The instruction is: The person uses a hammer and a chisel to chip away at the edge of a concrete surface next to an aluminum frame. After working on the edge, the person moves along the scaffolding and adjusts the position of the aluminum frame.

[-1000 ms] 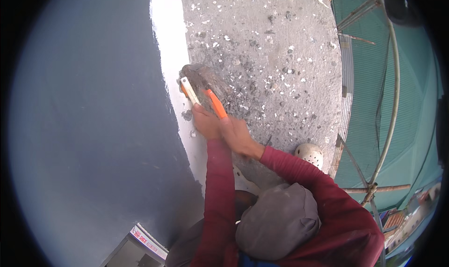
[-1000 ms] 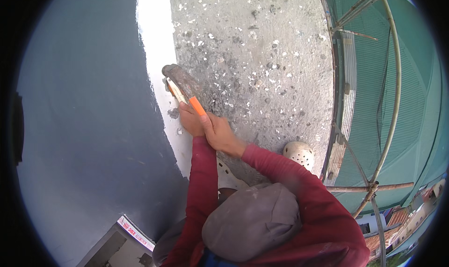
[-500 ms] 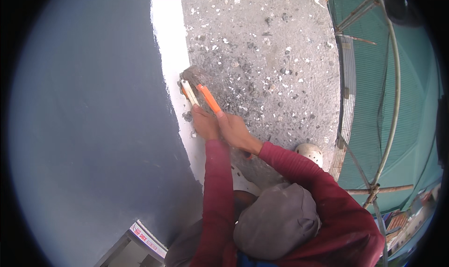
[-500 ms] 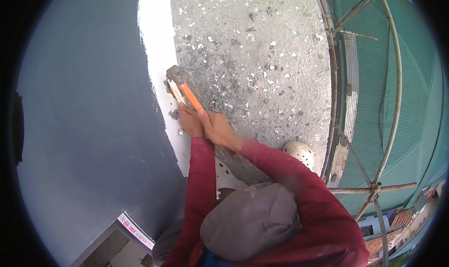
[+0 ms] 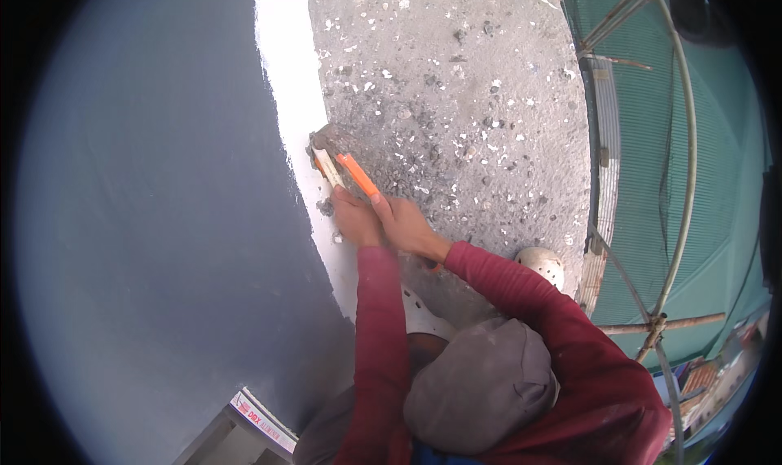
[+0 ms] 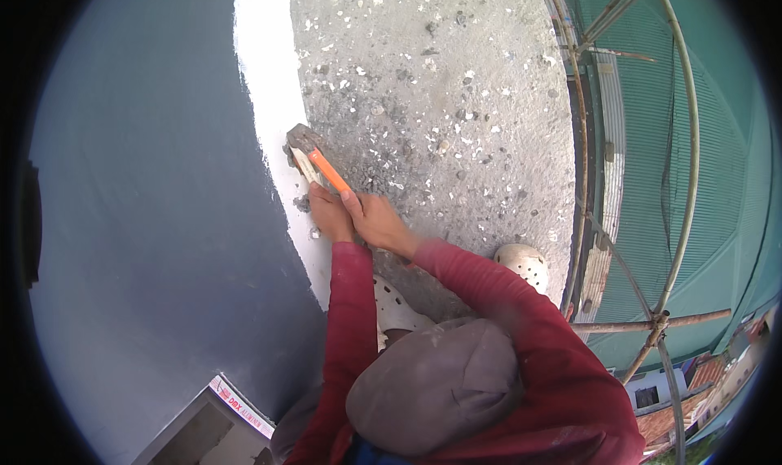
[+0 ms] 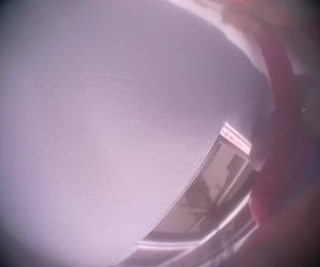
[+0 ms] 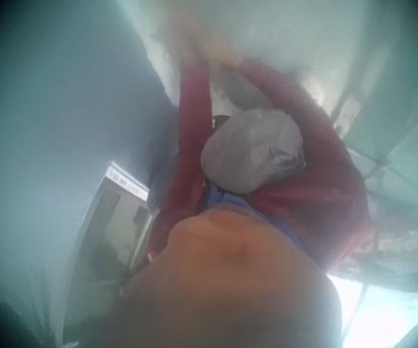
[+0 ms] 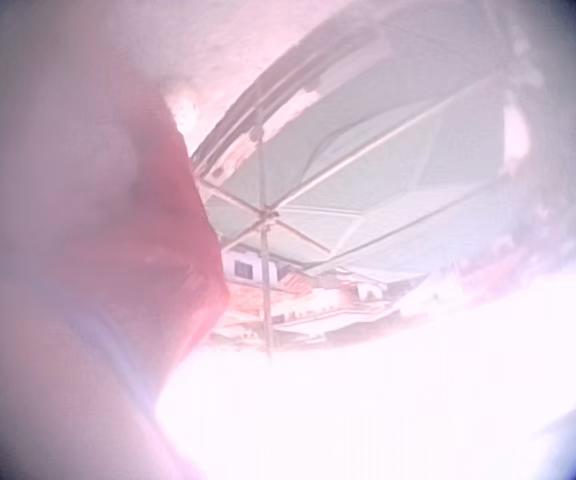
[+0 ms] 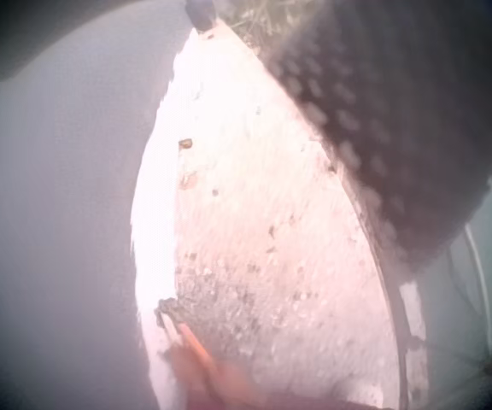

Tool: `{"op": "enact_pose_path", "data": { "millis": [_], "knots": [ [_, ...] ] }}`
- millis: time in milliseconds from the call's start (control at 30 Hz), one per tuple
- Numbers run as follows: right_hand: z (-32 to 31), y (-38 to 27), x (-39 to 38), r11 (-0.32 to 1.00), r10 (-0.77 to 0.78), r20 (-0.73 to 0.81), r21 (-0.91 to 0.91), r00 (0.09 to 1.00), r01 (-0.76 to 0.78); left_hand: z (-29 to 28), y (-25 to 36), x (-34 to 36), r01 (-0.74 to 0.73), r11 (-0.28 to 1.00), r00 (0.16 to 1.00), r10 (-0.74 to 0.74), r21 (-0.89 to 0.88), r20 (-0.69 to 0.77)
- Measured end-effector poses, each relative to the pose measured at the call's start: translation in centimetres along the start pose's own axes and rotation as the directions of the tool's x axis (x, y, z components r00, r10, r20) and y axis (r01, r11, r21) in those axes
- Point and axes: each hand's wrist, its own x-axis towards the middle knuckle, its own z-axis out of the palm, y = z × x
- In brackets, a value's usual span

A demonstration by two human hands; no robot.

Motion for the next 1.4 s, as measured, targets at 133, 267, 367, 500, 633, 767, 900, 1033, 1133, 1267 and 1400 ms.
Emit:
{"op": "enact_pose_path", "data": {
  "millis": [133,267,367,500,633,767,900,1033,1133,1267,1400],
  "knots": [
    [-0.4,-0.3,0.1,0.992,0.023,-0.004,0.128,1.0,-0.023,-0.2,0.5,-0.2,-0.019,1.0,0.999,0.019,-0.007,-0.036],
    [-0.4,-0.1,0.2,0.997,0.056,0.026,0.055,0.998,-0.057,-0.2,0.8,-0.2,0.025,1.0,1.0,-0.025,0.002,-0.014],
    [-0.2,0.0,0.2,0.995,0.041,-0.012,0.088,0.999,-0.04,-0.1,0.5,0.0,-0.003,1.0,1.0,0.003,0.012,-0.027],
    [-0.4,-0.2,0.9,1.0,0.024,0.008,0.015,1.0,-0.024,0.3,-0.2,0.2,-0.007,0.999,1.0,0.008,0.05,-0.018],
    [-1.2,-1.0,1.2,0.993,0.1,0.002,0.065,0.995,-0.1,-0.5,1.0,1.0,-0.131,0.991,0.991,0.129,-0.033,-0.04],
    [-2.7,-0.8,-0.3,0.98,0.137,-0.109,0.158,0.984,-0.119,-2.1,3.9,1.4,0.449,0.758,0.862,-0.23,-0.472,0.452],
    [-4.5,0.2,-1.3,0.969,0.114,-0.173,0.237,0.978,-0.072,-2.0,4.8,-0.1,0.503,0.641,0.828,-0.167,-0.579,0.535],
    [-5.4,0.9,-1.8,0.944,0.221,-0.139,0.279,0.965,-0.176,-0.4,2.3,0.3,0.235,0.924,0.939,-0.136,-0.302,0.315],
    [-5.3,1.2,-2.5,0.947,0.235,-0.144,0.259,0.961,-0.192,-0.2,0.0,1.4,-0.003,0.999,0.984,0.01,-0.042,0.179],
    [-4.9,1.3,-3.1,0.94,0.24,-0.102,0.273,0.966,-0.204,-1.0,-1.3,-0.7,0.053,0.999,0.947,-0.047,-0.01,0.317],
    [-4.7,1.1,-3.2,0.934,0.233,-0.069,0.295,0.97,-0.203,-2.0,-0.9,-3.1,-0.057,0.998,0.967,0.056,-0.003,0.248]
  ]
}}
